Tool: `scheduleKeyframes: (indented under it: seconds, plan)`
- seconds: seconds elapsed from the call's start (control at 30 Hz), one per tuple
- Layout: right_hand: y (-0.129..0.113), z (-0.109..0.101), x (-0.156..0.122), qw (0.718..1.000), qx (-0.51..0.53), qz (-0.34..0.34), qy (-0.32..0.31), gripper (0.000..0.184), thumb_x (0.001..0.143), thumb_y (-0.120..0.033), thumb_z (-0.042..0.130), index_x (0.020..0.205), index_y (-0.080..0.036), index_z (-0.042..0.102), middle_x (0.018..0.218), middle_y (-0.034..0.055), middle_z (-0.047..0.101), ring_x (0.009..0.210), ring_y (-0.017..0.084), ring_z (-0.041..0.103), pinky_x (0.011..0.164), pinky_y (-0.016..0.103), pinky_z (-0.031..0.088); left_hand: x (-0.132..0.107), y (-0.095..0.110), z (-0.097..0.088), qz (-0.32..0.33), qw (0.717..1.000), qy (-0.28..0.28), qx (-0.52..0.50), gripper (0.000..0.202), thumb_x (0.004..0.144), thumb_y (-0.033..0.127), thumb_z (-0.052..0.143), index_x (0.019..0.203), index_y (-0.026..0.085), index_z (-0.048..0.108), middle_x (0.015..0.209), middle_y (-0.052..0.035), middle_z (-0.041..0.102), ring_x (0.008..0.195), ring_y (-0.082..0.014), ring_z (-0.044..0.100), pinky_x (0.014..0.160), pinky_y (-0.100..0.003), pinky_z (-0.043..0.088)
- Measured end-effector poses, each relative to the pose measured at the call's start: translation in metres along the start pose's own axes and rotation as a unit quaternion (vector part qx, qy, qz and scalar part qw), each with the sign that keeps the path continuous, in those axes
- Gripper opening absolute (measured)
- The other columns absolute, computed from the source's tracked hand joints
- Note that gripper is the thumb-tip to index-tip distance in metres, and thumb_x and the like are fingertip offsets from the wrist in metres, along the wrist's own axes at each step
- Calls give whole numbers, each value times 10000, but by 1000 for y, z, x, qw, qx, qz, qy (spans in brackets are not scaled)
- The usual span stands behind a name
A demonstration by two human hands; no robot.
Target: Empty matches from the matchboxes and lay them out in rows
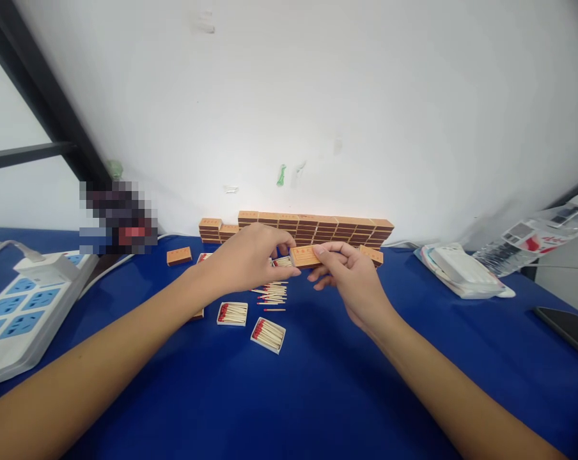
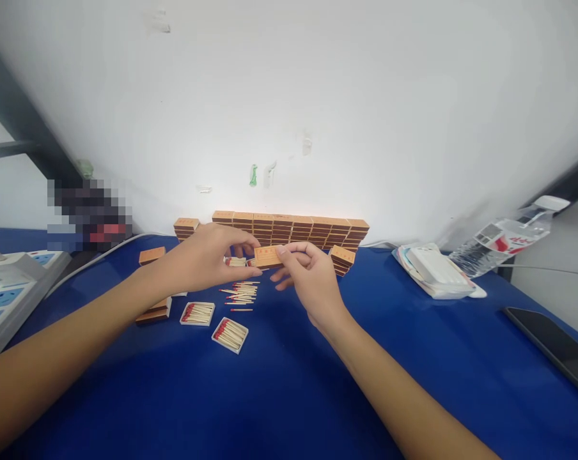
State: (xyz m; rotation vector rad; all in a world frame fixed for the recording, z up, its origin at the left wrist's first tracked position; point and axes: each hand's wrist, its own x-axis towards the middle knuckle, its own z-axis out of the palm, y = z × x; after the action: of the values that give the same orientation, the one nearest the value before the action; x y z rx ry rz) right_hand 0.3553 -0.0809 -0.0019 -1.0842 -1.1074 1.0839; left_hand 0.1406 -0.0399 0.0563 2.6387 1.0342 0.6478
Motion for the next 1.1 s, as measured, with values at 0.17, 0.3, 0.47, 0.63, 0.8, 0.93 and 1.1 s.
scheduleKeyframes:
  seconds: [0.17, 0.3, 0.47, 0.63, 0.8, 0.93, 1.1]
  plan:
    - [-1, 1, 0, 1000, -3, 16, 6, 507, 770, -625, 899, 908, -171, 720, 763, 41, 753, 643, 182, 733, 471, 232, 574, 2, -1, 11, -19, 996, 34, -76, 242, 817, 340, 823, 996, 191, 757, 875, -16, 782, 792, -170, 705, 709, -302, 530]
    - [-3, 0, -1, 999, -5, 33, -17, 476, 744, -592, 928, 776, -171, 710, 778, 59, 748, 691, 200, 756, 465, 216, 563, 2, -2, 17, -5, 996, 63, -56, 216, 826, 326, 798, 1002, 201, 777, 860, -10, 775, 790, -179, 699, 701, -307, 529]
    - [-4, 0, -2, 1000, 4, 21, -13, 461, 737, -565, 943, 827, -175, 714, 758, 47, 754, 661, 182, 738, 475, 219, 579, 2, -6, 22, 16, 995, 85, -43, 279, 837, 365, 810, 1054, 196, 760, 892, -15, 776, 802, -185, 698, 704, -313, 533]
    - [-2, -1, -1, 999, 7, 29, -24, 488, 746, -535, 950, 962, -170, 708, 757, 41, 772, 652, 178, 743, 501, 227, 597, 2, -9, 26, 9, 992, 91, -84, 331, 838, 361, 836, 1096, 198, 708, 934, -21, 772, 838, -182, 710, 720, -306, 547]
    - [-1, -5, 2, 999, 4, 8, -40, 506, 754, -528, 950, 1011, -196, 667, 802, 26, 781, 724, 196, 770, 533, 238, 614, 3, -17, 30, -25, 969, 88, -231, 424, 786, 317, 892, 1124, 196, 667, 907, -16, 738, 807, -164, 707, 708, -296, 577]
    - [2, -7, 4, 999, -5, -2, -44, 478, 770, -519, 943, 1023, -183, 714, 812, 37, 778, 749, 199, 773, 555, 246, 623, 3, -20, 29, -38, 957, 89, -273, 416, 766, 311, 909, 1093, 187, 685, 911, -35, 743, 829, -182, 719, 738, -330, 603]
    - [4, -10, 7, 997, 0, -34, -64, 407, 769, -457, 960, 971, -202, 715, 833, 31, 771, 768, 191, 757, 568, 256, 630, 5, -18, 28, -32, 953, 79, -292, 498, 774, 324, 918, 1203, 204, 694, 995, -46, 747, 827, -172, 719, 728, -314, 591]
